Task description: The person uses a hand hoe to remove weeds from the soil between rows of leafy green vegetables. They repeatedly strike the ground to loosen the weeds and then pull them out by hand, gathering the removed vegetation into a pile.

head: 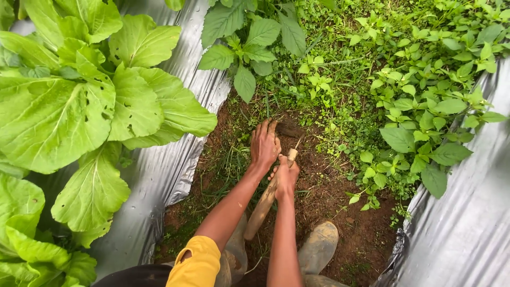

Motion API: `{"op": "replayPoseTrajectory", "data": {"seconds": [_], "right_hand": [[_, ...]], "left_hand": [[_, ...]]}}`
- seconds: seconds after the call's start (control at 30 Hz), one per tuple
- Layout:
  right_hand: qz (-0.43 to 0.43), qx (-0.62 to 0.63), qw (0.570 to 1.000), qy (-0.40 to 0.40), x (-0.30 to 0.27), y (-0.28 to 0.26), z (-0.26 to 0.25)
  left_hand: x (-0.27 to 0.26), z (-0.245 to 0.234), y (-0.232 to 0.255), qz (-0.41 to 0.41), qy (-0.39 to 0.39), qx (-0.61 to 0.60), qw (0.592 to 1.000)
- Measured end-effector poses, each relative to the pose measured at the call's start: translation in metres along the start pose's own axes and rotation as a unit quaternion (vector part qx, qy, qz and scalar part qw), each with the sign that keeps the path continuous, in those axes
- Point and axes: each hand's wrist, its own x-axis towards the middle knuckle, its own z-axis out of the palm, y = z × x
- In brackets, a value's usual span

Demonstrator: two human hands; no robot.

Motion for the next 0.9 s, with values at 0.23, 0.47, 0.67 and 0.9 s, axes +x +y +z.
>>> {"op": "replayPoseTrajectory", "data": {"seconds": [0.23,0.47,0.67,0.9], "right_hand": [[-0.088,0.062,0.99,0.088,0.015,-0.052,-0.014],[-0.054,-0.008,0.995,0.08,0.031,-0.012,-0.013],[-0.104,0.057,0.987,0.11,0.039,-0.04,-0.02],[-0.083,-0.068,0.993,0.045,0.029,-0.032,-0.002]], "left_hand": [[0.029,0.023,-0.011,-0.061,0.008,-0.056,0.997],[0.047,0.038,-0.007,-0.139,0.043,-0.147,0.978],[0.051,0.026,-0.001,-0.178,0.041,-0.184,0.966],[0.056,0.104,-0.041,-0.176,0.021,-0.181,0.967]]}}
